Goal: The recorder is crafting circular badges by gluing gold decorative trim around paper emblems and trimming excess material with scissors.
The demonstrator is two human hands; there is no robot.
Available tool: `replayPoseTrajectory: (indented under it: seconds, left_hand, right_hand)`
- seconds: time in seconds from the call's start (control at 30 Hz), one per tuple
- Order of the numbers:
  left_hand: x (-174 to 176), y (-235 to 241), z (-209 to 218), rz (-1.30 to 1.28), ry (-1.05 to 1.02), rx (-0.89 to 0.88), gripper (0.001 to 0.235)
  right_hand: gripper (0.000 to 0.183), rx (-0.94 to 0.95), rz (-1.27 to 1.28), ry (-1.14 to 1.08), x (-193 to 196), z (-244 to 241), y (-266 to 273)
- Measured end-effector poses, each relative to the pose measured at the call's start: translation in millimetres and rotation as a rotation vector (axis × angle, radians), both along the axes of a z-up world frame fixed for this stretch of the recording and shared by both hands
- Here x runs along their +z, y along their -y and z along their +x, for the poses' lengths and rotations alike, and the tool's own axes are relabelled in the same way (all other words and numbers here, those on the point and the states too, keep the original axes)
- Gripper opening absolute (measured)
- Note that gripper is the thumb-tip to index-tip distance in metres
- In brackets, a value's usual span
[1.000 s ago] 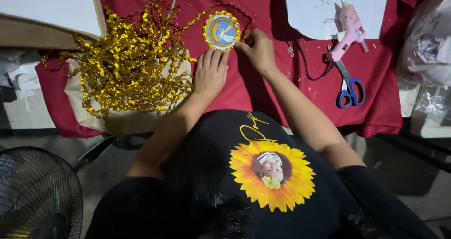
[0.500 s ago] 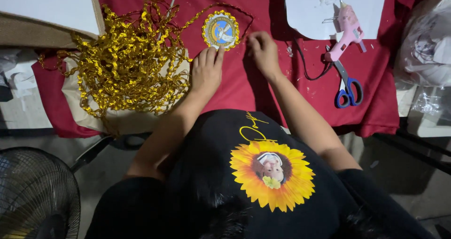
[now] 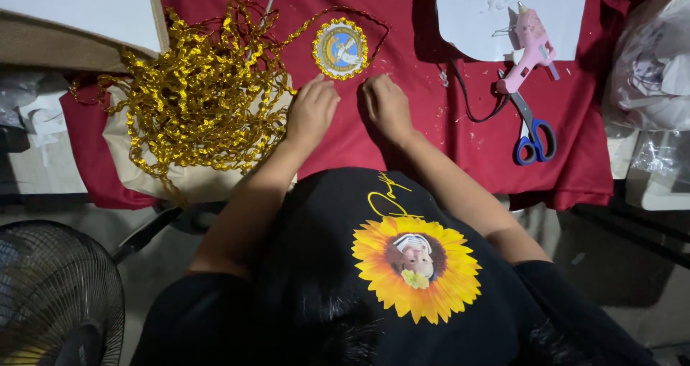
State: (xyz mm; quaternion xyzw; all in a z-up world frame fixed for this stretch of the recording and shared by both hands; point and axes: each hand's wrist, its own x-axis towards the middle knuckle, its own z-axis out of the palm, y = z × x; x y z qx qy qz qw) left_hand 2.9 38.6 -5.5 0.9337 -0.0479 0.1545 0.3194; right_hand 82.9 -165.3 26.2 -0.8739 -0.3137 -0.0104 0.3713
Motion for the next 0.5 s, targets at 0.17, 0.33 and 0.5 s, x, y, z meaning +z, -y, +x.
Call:
replayPoseTrajectory:
  seconds: [0.17, 0.33, 0.5]
  left_hand:
    - [12, -4, 39, -0.279, -0.118, 0.311, 0.017]
    - [-5, -13, 86, -0.243, -0.080, 0.433, 0.038]
    - [-29, -26, 106, -0.904, -0.587, 0.432, 0.024]
  right_hand:
    - [0.027, 0.083, -0.086, 0.107, 9, 0, -3]
    - [0.021, 0.057, -0.002, 0.083, 14, -3, -6]
    - [0.011, 0.009, 0.063, 0.022, 21, 0, -9]
